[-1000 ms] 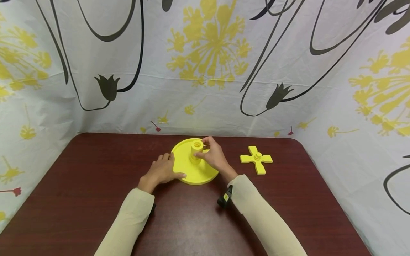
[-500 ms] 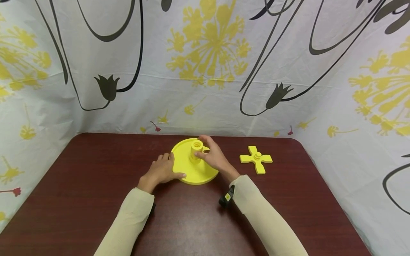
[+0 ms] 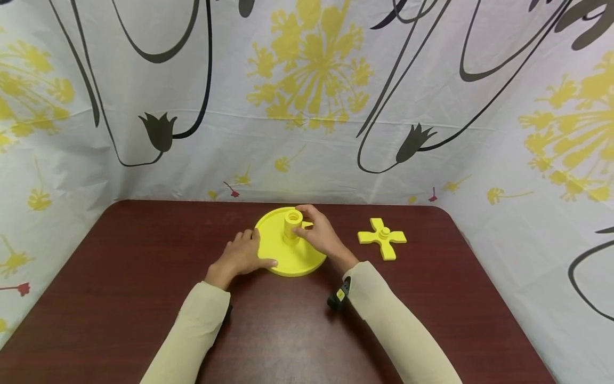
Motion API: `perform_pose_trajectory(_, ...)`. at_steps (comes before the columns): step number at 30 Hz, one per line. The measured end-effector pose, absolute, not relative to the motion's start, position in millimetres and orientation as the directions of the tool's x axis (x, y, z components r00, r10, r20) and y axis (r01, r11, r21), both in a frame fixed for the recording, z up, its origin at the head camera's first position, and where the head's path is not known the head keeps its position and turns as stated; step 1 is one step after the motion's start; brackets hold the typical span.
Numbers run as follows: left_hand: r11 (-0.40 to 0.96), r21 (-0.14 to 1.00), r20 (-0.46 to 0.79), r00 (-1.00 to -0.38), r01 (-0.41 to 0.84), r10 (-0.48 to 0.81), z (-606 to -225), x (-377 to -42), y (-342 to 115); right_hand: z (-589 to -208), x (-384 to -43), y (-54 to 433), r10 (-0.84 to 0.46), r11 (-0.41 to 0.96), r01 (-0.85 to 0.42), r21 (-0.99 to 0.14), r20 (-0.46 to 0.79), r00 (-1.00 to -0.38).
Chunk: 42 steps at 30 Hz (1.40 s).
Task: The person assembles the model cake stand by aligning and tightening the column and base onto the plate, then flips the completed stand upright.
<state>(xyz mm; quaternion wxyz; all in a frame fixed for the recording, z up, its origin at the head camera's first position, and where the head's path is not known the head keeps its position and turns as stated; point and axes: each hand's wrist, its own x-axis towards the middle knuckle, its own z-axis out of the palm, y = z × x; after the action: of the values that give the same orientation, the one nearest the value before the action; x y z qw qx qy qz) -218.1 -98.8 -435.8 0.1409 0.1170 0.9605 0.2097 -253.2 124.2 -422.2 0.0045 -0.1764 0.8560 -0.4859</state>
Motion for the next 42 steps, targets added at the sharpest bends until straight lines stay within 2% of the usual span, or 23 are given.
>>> perform_pose_trajectory(19, 0.890, 0.422, -0.221, -0.933, 0.170, 0.283, -437.4, -218.9, -99.9, -422.5, -251.1, 117.4, -0.206, 0.529, -0.234, -0.816, 0.144, -0.968)
perform_pose_trajectory(24, 0.888, 0.425, -0.214, -0.934, 0.174, 0.285, -437.2, -218.3, -99.5, -422.0, -251.8, 119.5, -0.233, 0.533, -0.237, -0.812, 0.129, -0.964)
perform_pose_trajectory(33, 0.886, 0.430, -0.217, -0.933, 0.172, 0.286, -436.9, -218.6, -99.4, -419.4, -252.6, 124.9, -0.340, 0.443, -0.318, -0.838, 0.171, -0.925)
perform_pose_trajectory(42, 0.888, 0.426, -0.215, -0.934, 0.172, 0.284, -438.4, -219.4, -98.9, -421.4, -254.0, 123.9, -0.332, 0.456, -0.343, -0.821, 0.200, -0.922)
